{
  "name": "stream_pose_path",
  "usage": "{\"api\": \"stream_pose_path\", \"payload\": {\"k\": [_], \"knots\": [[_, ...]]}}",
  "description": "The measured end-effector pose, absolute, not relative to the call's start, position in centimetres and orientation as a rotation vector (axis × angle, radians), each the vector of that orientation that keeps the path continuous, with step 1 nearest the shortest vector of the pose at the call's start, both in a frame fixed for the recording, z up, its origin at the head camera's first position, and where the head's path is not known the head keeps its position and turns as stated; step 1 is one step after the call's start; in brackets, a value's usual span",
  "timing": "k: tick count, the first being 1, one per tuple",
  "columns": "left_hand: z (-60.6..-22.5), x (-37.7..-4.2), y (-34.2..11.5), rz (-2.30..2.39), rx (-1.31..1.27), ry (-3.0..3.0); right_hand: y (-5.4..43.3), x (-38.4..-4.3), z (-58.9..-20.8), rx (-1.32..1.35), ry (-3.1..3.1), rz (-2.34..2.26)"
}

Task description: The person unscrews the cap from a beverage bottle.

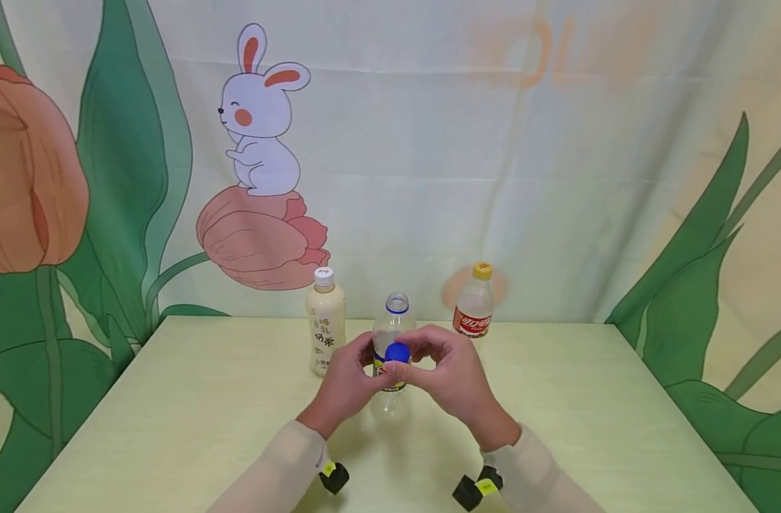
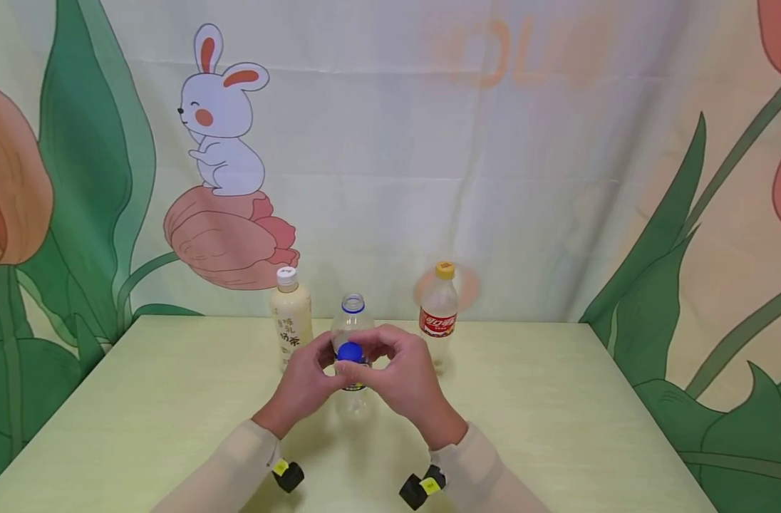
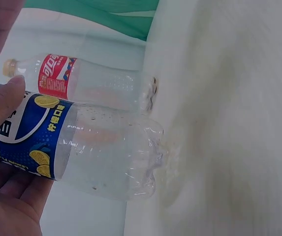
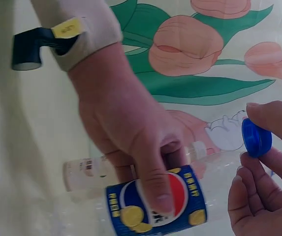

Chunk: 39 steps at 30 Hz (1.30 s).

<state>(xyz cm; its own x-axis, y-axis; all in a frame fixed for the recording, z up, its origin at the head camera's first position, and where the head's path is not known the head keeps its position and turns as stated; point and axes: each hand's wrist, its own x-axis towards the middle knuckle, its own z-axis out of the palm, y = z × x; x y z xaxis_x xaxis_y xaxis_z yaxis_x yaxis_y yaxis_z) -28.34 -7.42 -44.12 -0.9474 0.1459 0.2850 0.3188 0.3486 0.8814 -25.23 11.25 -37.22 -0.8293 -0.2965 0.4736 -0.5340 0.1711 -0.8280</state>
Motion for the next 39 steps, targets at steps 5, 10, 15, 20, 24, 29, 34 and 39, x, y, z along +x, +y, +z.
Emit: {"api": "stream_pose_path", "payload": {"k": [5, 10, 15, 20, 24, 29, 34, 39], "knots": [[-43.9, -29.4, -7.0, -1.625, -0.410, -2.468, 11.5, -25.5, -38.9, 0.792, -2.297, 1.700], [-43.7, -30.4, -6.6, -1.620, -0.397, -2.475, 11.5, -25.8, -40.2, 0.769, -2.397, 1.697], [-43.6, -31.4, -6.4, -1.620, -0.355, -2.501, 11.7, -26.6, -41.5, 0.775, -2.508, 1.638], [-43.8, -32.3, -6.2, -1.647, -0.337, -2.508, 11.9, -27.5, -42.9, 0.782, -2.566, 1.584], [-44.0, -32.9, -6.1, -1.677, -0.343, -2.491, 12.1, -28.2, -44.2, 0.768, -2.643, 1.521], [-44.1, -33.6, -6.1, -1.687, -0.319, -2.491, 11.9, -29.1, -45.8, 0.799, -2.730, 1.404], [-44.3, -34.3, -6.0, -1.695, -0.298, -2.495, 11.7, -29.6, -46.8, 0.776, -2.832, 1.297], [-44.5, -34.9, -5.8, -1.688, -0.286, -2.506, 11.7, -30.0, -47.3, 0.739, -2.880, 1.305]]}}
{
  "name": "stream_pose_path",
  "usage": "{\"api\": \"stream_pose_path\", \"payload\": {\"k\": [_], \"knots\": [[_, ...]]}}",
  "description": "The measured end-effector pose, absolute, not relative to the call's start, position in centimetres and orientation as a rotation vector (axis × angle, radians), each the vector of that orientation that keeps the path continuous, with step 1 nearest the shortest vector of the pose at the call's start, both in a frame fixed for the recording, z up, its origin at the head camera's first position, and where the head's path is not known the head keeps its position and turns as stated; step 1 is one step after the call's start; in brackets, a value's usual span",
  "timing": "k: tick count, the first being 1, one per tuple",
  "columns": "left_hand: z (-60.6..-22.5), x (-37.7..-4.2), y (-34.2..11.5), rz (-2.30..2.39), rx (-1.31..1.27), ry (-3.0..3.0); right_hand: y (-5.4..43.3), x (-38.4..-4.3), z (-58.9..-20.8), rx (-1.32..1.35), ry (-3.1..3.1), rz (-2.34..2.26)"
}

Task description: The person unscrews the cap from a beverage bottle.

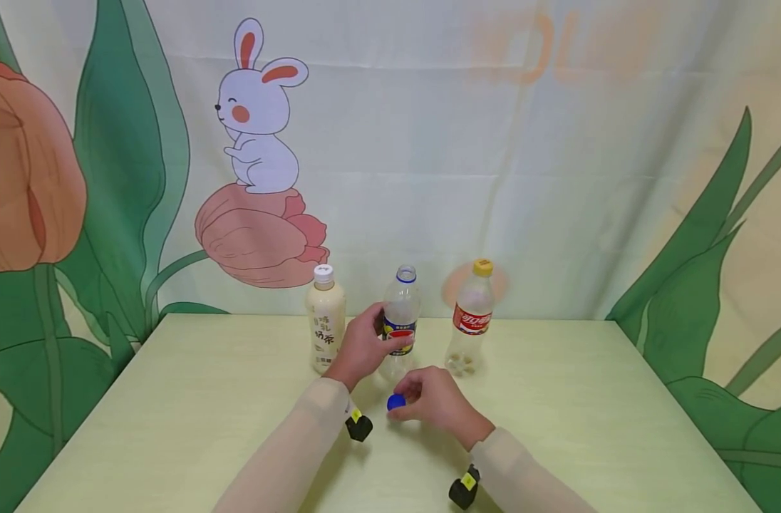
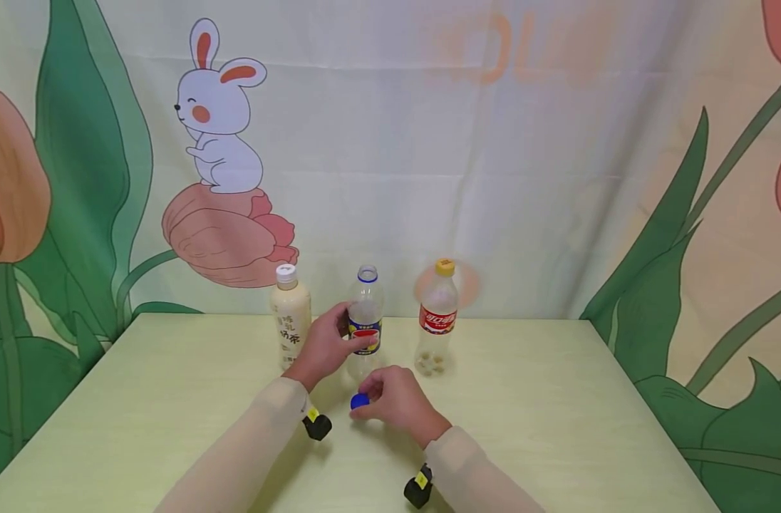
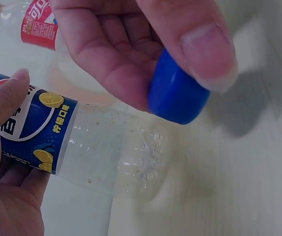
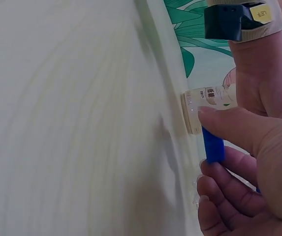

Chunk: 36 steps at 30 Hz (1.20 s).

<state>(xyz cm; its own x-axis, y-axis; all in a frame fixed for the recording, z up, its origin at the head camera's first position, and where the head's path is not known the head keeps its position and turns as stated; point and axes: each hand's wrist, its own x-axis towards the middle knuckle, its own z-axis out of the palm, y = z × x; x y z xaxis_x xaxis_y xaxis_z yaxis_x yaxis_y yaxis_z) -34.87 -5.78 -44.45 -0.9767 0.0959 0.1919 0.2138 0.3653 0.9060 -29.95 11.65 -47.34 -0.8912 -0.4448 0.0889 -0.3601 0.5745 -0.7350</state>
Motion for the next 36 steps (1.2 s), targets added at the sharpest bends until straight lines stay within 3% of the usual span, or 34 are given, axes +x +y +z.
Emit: {"api": "stream_pose_path", "payload": {"k": [36], "knots": [[-45.1, -36.4, -5.6, -1.771, -0.273, -2.488, 10.7, -30.2, -48.5, -0.510, 2.722, -1.096]]}}
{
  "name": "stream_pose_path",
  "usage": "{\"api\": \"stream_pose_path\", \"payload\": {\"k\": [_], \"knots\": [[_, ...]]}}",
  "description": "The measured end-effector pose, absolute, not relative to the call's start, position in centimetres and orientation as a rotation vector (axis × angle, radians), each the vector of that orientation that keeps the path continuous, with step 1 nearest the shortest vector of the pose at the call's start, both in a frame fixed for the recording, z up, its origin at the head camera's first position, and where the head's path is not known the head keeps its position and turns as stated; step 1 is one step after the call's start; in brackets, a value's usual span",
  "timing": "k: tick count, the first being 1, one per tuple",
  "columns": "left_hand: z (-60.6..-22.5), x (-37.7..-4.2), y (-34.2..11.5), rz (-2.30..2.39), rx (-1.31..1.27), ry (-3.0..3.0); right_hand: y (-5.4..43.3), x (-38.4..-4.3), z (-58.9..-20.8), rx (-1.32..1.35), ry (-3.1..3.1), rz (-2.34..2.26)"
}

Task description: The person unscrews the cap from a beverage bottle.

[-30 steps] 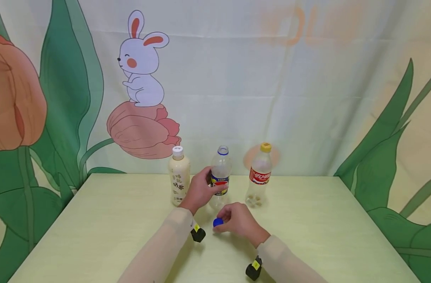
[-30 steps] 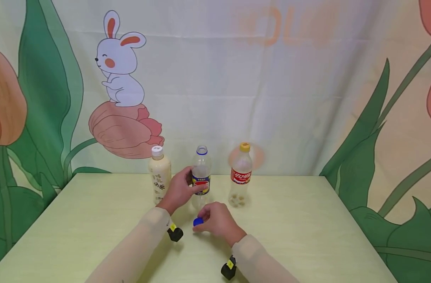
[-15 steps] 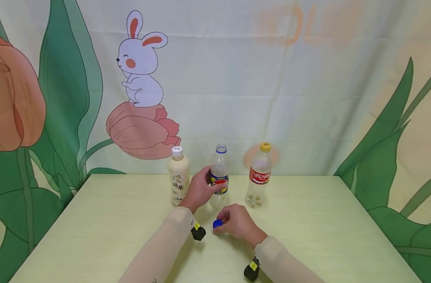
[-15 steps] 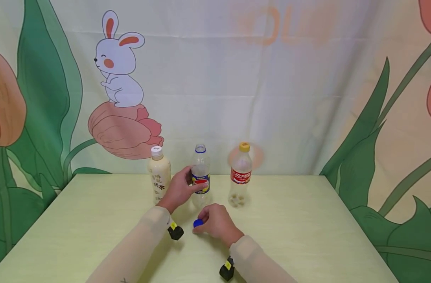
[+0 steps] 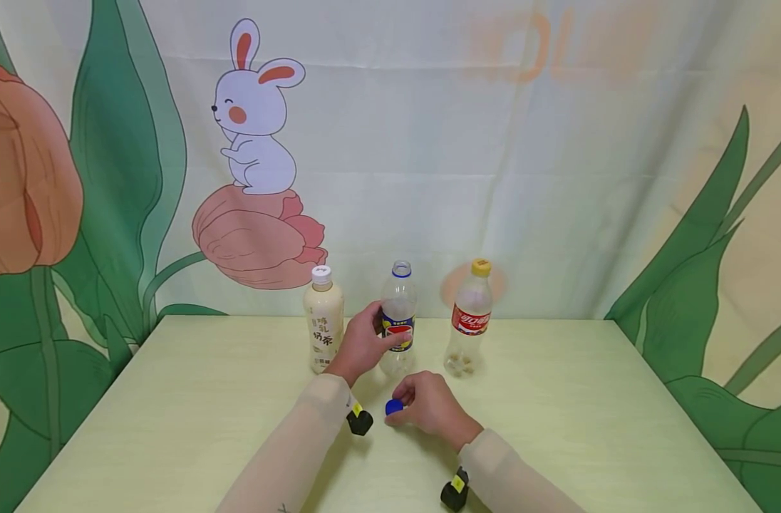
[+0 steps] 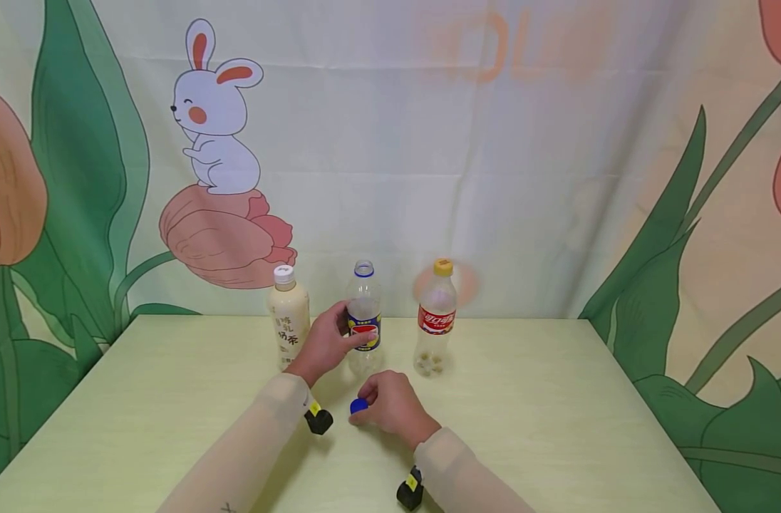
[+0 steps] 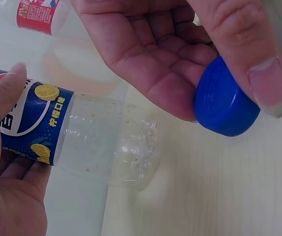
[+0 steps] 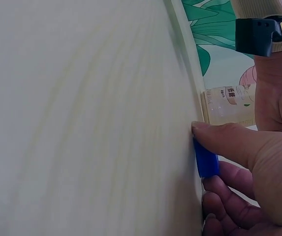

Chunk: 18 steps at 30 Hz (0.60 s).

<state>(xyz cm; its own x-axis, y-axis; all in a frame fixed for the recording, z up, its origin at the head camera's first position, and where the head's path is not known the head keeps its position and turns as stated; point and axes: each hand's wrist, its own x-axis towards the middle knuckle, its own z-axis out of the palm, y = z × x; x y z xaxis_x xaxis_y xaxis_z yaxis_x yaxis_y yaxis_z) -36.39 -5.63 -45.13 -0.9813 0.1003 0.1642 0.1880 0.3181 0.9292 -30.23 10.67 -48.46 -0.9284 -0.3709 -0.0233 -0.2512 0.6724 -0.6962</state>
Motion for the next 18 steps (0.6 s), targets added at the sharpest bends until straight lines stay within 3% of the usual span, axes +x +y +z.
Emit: {"api": "stream_pose_path", "payload": {"k": [18], "knots": [[-45.22, -36.19, -5.87, -1.785, -0.282, -2.522, 10.89, -29.92, -48.17, -0.513, 2.696, -1.147]]}}
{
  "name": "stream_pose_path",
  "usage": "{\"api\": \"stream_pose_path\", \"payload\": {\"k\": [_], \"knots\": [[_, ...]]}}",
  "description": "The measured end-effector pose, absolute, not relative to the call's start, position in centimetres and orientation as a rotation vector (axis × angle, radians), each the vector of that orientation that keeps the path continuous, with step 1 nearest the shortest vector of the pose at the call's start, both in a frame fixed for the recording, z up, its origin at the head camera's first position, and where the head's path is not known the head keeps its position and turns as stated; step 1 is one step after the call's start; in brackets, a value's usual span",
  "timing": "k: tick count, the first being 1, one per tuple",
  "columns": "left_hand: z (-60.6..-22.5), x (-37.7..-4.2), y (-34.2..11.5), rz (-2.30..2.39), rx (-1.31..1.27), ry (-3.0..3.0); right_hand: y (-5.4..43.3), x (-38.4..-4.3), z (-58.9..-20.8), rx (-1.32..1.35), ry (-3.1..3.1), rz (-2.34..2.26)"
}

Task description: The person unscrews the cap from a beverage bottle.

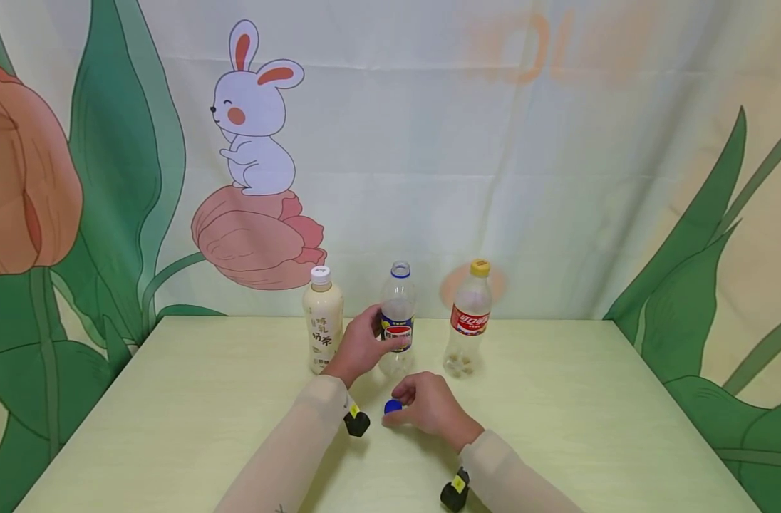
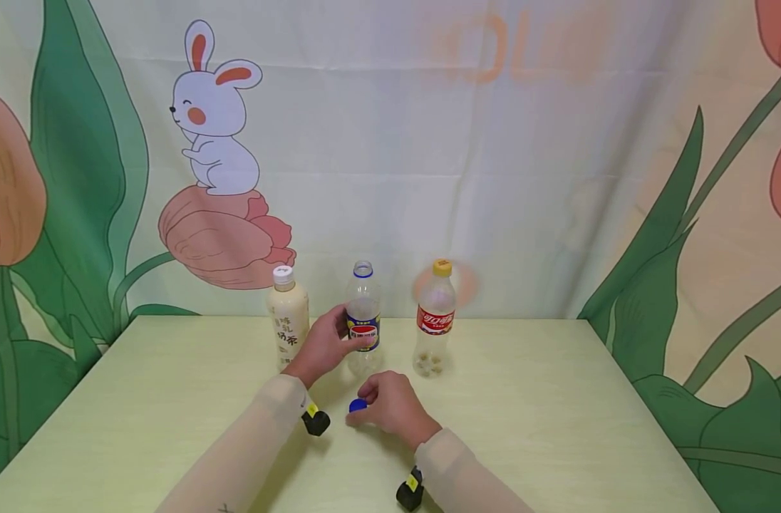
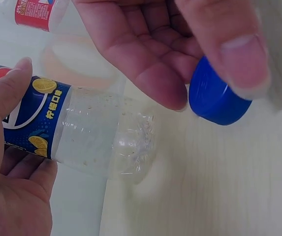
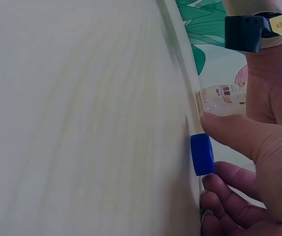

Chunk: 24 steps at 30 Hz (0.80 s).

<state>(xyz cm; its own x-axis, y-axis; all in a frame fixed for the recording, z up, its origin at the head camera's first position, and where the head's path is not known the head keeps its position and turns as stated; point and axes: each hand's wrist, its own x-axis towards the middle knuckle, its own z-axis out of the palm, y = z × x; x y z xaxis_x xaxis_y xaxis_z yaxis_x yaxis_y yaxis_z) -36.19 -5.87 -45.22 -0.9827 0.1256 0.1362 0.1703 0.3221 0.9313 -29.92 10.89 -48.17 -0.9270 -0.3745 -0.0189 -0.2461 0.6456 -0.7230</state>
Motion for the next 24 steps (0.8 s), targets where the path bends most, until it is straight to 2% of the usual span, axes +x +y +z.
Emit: {"api": "stream_pose_path", "payload": {"k": [10, 24], "knots": [[-45.4, -35.3, -6.5, -1.732, -0.305, -2.577, 11.5, -30.0, -48.3, -0.565, 2.723, -1.264], [-45.5, -33.2, -7.3, -1.671, -0.226, -2.657, 12.4, -28.8, -46.0, -0.542, 2.751, -1.407]]}}
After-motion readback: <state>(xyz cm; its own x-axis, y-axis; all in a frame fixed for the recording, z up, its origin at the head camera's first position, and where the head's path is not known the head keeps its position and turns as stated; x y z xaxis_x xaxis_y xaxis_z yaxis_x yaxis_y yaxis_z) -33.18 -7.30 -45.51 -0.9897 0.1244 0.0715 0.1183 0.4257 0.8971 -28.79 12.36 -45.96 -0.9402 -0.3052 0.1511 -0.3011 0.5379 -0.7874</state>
